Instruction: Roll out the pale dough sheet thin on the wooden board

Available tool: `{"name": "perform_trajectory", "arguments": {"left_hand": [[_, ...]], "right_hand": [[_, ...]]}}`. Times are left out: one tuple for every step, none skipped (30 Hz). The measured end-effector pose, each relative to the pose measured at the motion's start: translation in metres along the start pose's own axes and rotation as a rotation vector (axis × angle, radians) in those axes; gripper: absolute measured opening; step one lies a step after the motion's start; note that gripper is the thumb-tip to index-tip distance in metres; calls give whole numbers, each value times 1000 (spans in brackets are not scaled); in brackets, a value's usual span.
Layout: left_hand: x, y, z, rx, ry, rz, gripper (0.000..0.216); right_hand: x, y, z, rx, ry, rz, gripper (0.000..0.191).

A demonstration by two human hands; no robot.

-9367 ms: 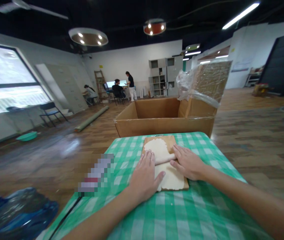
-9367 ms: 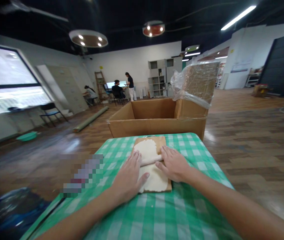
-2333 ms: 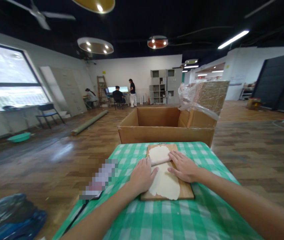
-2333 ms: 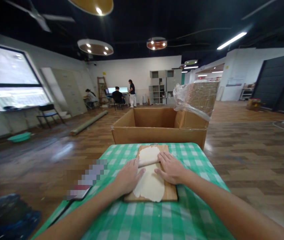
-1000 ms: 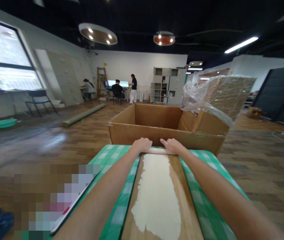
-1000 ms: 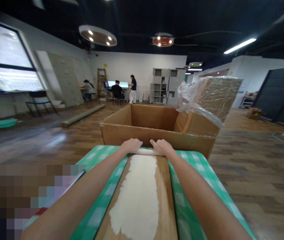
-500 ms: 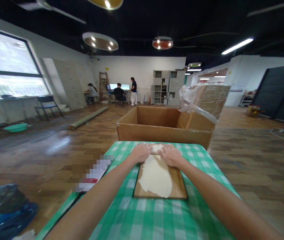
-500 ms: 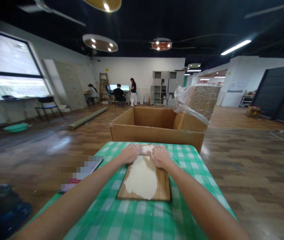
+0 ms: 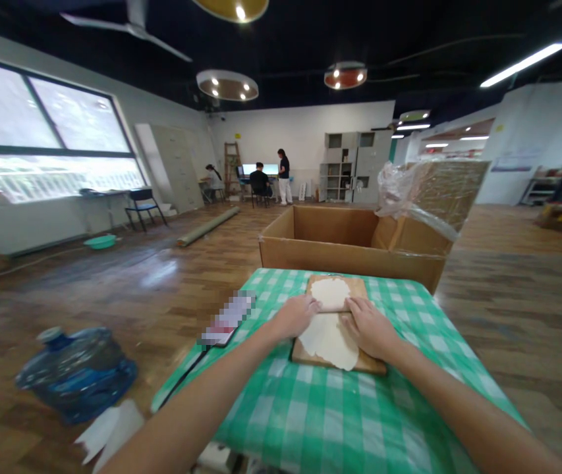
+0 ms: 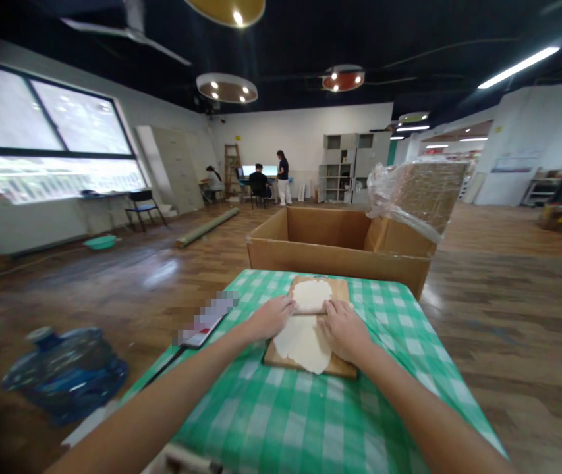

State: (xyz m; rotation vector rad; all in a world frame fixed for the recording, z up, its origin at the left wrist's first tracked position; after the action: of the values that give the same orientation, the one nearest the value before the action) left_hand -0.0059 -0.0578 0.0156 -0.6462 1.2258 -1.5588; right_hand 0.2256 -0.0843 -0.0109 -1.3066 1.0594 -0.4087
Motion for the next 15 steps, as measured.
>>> {"name": "perform_trajectory", "arguments": {"left_hand": [[-7,-2,-4,63,-36,-1,49],[-15,-3,-10,116,-80,10,48],[-24,-4,-15,159,-124,31,45],[-33,-4,-21,193,-159,58,41],[-41,-4,-27,221,-186,87,37],[-50,-4,-32,240,-208,111,32],[-58,-3,-37,240,-228,119,27],[-66,-2,-41,224,-248,111,24],[-74,0,-44,196,-264,91,21],[-82,1,-46,160,-275,62,20],[-90,3,-47,125,-278,30,19],[-99,5,-47,96,-275,2,18],[-108,6,-47,75,-267,-15,19],[-117,7,-46,60,-257,-25,22],[-126,8,-45,46,-250,-29,27]], "right_hand": [[0,-1,1,-13,18,15,46],[-1,-1,2,-26,39,26,42],[-2,-2,4,-38,54,32,38],[-4,-2,6,-47,61,33,36],[-5,-2,7,-53,63,31,33],[-6,-3,9,-54,60,25,30],[-7,-3,10,-52,58,15,27],[-7,-3,12,-49,59,-1,24],[-7,-3,13,-44,62,-20,22],[-6,-3,15,-37,65,-40,20],[-4,-4,17,-28,64,-58,19],[-2,-4,20,-15,60,-73,18],[0,-6,25,0,54,-83,17],[4,-8,31,15,49,-87,17],[7,-10,39,30,48,-88,16]]}}
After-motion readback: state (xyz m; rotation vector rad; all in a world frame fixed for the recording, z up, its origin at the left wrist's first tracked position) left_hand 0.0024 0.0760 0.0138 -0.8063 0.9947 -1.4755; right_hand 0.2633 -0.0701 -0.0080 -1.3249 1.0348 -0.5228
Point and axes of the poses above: each hand's wrist, its own x-axis away from the middle knuckle, its own y-axis out of the palm, z = x × y, the point moved 2 cm from there along -x, towards the middle knuckle, and after that the axes turned 6 degrees about -y, right-handed, at the moved point
